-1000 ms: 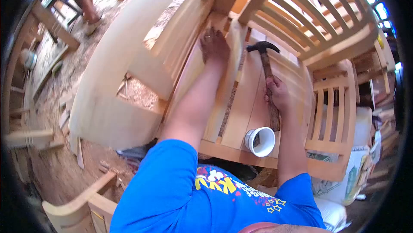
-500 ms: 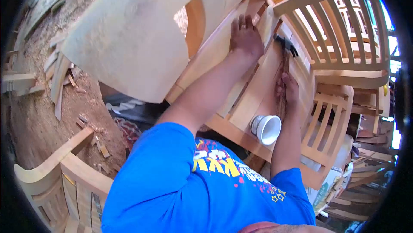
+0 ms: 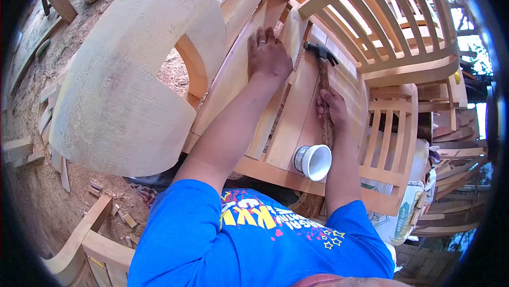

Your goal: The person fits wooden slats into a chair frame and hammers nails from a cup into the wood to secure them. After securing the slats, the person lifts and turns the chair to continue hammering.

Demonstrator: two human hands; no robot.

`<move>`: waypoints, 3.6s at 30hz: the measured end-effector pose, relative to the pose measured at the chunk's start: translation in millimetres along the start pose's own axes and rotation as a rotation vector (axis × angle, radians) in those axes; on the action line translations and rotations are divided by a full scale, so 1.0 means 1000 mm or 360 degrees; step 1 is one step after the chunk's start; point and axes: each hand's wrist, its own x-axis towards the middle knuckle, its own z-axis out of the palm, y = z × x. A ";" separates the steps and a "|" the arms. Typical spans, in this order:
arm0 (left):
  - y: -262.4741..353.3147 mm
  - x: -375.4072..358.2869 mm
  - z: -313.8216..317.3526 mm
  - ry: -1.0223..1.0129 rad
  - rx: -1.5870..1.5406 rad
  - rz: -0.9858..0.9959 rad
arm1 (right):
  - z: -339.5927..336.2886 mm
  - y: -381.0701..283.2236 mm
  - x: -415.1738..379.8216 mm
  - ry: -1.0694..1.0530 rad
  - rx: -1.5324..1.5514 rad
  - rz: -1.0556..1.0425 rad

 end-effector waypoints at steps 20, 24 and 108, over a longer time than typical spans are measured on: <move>-0.005 0.001 0.010 0.0109 0.0029 0.0001 | -0.007 0.010 0.009 -0.0009 -0.0138 -0.0052; -0.005 0.004 0.013 0.0076 0.0009 -0.0049 | -0.008 0.013 0.013 -0.0025 -0.0070 -0.0047; -0.011 0.042 -0.013 0.0029 0.0453 -0.0071 | 0.097 -0.121 0.095 0.0655 -0.1153 -0.1510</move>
